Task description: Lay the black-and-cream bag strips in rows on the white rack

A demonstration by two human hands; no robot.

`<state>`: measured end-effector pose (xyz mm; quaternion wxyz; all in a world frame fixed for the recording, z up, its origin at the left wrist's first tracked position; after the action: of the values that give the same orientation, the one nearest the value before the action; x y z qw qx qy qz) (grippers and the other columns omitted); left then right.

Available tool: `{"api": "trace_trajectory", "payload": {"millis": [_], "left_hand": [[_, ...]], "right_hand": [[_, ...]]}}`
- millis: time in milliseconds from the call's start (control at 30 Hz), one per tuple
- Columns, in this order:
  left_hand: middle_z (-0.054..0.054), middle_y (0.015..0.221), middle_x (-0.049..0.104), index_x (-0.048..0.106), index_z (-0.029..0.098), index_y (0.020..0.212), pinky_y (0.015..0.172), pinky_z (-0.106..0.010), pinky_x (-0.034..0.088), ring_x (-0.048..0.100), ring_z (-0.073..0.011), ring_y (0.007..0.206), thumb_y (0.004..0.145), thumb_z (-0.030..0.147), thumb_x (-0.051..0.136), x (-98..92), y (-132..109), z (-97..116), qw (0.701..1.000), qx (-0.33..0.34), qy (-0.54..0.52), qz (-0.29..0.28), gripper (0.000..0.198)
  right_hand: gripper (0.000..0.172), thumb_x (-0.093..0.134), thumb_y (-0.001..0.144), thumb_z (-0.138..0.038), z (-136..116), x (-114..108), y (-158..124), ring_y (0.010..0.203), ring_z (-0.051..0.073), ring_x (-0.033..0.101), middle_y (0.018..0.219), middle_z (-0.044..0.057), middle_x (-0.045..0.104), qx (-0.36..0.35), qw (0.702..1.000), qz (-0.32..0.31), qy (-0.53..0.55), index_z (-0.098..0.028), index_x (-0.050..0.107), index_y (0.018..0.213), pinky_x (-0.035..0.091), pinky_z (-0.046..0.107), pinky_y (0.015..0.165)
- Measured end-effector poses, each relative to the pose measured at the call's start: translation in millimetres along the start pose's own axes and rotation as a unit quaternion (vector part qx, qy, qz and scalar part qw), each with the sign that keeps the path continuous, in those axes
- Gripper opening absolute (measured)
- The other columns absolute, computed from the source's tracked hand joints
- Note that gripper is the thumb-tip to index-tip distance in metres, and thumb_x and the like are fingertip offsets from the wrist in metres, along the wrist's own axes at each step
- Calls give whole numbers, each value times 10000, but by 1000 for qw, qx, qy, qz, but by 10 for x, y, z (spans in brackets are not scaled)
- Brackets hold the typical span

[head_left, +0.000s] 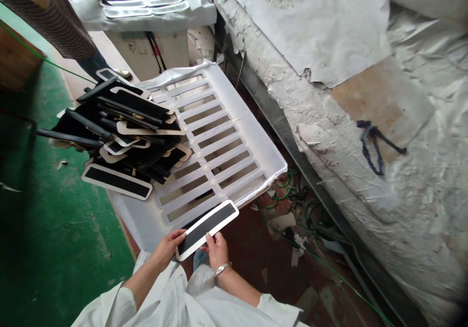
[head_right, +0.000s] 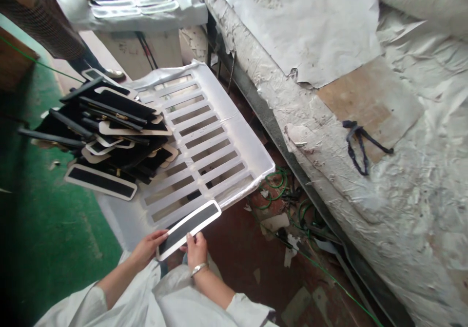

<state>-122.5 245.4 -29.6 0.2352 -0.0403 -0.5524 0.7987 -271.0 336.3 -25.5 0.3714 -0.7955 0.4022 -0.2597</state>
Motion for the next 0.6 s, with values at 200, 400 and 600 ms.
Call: {"api": "trace_trajectory", "payload": {"millis": [200, 400, 600], "left_hand": [[-15, 910, 589, 444, 231, 1197, 647, -294, 503, 570, -154, 732, 590, 447, 798, -171, -25, -36, 990, -100, 60, -75, 735], [-13, 781, 582, 566, 145, 989, 506, -209, 434, 516, -131, 660, 521, 325, 775, -360, 345, -17, 988, -39, 145, 34, 543], [24, 611, 528, 576, 134, 925, 381, -121, 290, 427, -56, 472, 538, 242, 778, -322, 297, -56, 996, -84, 40, -12, 450]], "right_hand": [[236, 669, 683, -355, 267, 172, 187, 605, 84, 575, 707, -45, 547, 53, 998, 19, 38, -204, 504, 756, 547, 233, 571], [259, 682, 701, -342, 238, -124, 263, 579, 154, 639, 707, 42, 638, 123, 992, -6, -24, -168, 511, 789, 542, 295, 510], [435, 689, 679, -393, -602, -637, 779, 614, 112, 591, 770, -43, 613, -2, 989, 51, -140, -243, 456, 1014, 497, 224, 491]]}}
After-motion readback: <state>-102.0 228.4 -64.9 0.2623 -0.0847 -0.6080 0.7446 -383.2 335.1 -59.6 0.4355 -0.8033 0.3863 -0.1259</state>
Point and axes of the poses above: each hand's wrist, its own y-axis towards the middle knuckle, its own x-axis out of the palm, z = x × y, the point moved 10 cm from there along y, towards the middle knuckle
